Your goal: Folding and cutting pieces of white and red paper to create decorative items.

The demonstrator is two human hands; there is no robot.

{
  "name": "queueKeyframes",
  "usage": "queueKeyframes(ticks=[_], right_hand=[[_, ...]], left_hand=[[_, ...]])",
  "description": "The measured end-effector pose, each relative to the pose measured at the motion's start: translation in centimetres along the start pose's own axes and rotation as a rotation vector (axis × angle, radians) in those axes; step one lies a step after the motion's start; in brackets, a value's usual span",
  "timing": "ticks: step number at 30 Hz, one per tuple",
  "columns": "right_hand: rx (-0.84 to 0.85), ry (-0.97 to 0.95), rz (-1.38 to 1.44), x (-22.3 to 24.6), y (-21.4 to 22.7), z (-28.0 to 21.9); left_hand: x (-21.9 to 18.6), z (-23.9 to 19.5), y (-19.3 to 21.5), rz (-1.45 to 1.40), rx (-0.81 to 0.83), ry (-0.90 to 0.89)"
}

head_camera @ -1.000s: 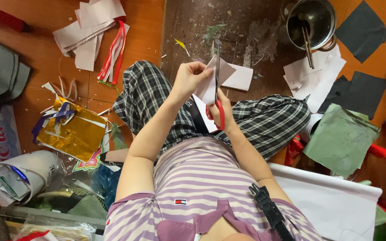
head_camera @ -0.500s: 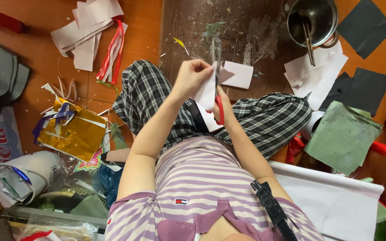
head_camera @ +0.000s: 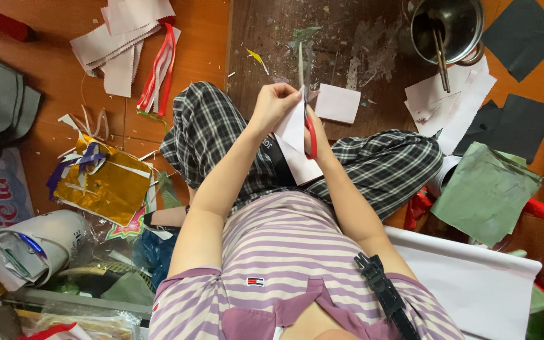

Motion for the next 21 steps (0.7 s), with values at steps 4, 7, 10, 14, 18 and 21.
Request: queueKeyframes(ticks=[4,7,10,14,18,21], right_hand=[[0.025,-0.019,0.042,-2.1,-0.1,2.5],[0.035,-0.052,0.106,-4.5,-0.4,4.0],[0.044,-0.094,0.064,-6.1,-1.1,5.4],[0.068,-0.125,0.027,-6.8,-2.3,7.0],[0.059,-0.183,-0.128,-6.8,-3.2,8.0],[0.046,-0.198,-0.252,-6.2,-3.7,8.3]], left_hand=[[1.6,1.6,2.0,-0.035,-0.032,-0.001],[4.1,2.7,4.1,-0.041,-0.071,0.032],[6.2,3.4,6.3,-0.162,-0.106,0.014],[8.2,3.4,9.0,-0.207,-0.153,0.064],[9.0,2.5,11.0,-0.243,-0.197,0.069],[9.8,1.8,12.1,-0.32,-0.206,0.062]])
Point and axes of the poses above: each hand's wrist, its own z-axis towards the middle knuckle, its own y-axis out of the back of the hand, x = y × z, the point moved 10 cm from there along z, towards the middle knuckle, and after that the axes turned 13 degrees about x, right-handed, at the moved point
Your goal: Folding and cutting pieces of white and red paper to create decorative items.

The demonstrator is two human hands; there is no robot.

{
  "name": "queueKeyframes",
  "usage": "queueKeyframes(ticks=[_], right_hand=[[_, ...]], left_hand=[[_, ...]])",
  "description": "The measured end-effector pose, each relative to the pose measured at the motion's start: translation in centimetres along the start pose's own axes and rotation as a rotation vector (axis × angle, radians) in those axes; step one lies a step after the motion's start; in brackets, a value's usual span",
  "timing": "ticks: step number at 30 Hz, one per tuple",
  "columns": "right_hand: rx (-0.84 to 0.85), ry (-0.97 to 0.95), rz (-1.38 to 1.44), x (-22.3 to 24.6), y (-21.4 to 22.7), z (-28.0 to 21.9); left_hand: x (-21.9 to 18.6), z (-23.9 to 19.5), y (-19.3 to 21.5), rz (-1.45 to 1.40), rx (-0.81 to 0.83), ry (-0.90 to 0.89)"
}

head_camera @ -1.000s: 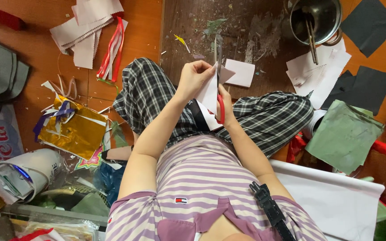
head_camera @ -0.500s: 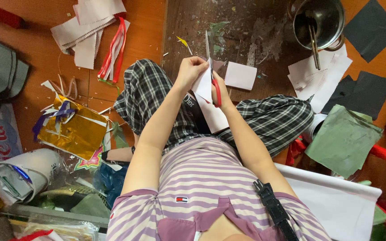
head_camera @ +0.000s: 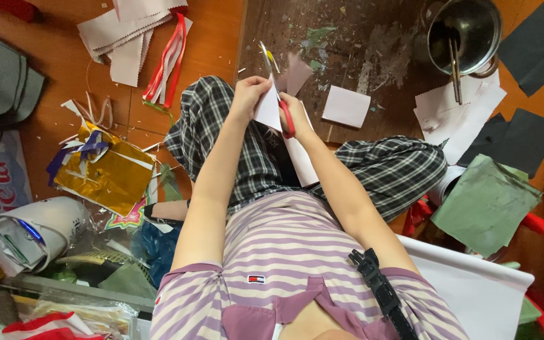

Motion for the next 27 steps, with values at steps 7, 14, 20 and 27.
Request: queueKeyframes(ticks=[7,14,20,27], right_hand=[[-0.013,-0.032,0.011,3.3,2.6,-4.5],[-0.086,-0.223,0.483,0.1,9.0,-14.5],[-0.199,-0.213,0.56,-5.0,16.4,-23.2],[-0.045,0.194,1.376,-10.9,17.9,-24.4]], left_hand=[[1.8,0.4,2.4,-0.272,-0.043,-0.011],[3.3,6.4,1.0,-0.27,-0.027,-0.115],[-3.2,6.5,-1.6,0.601,-0.3,-0.256],[4.0,7.7,-17.4,1.149,0.206,-0.125]])
Point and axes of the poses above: each hand's wrist, its own z-axis towards the middle knuckle, its own y-axis out of the back of the hand, x = y × z, the point moved 10 cm from there along z, towards the middle knuckle, and after that the axes turned 13 degrees about x, right-handed, at the moved point
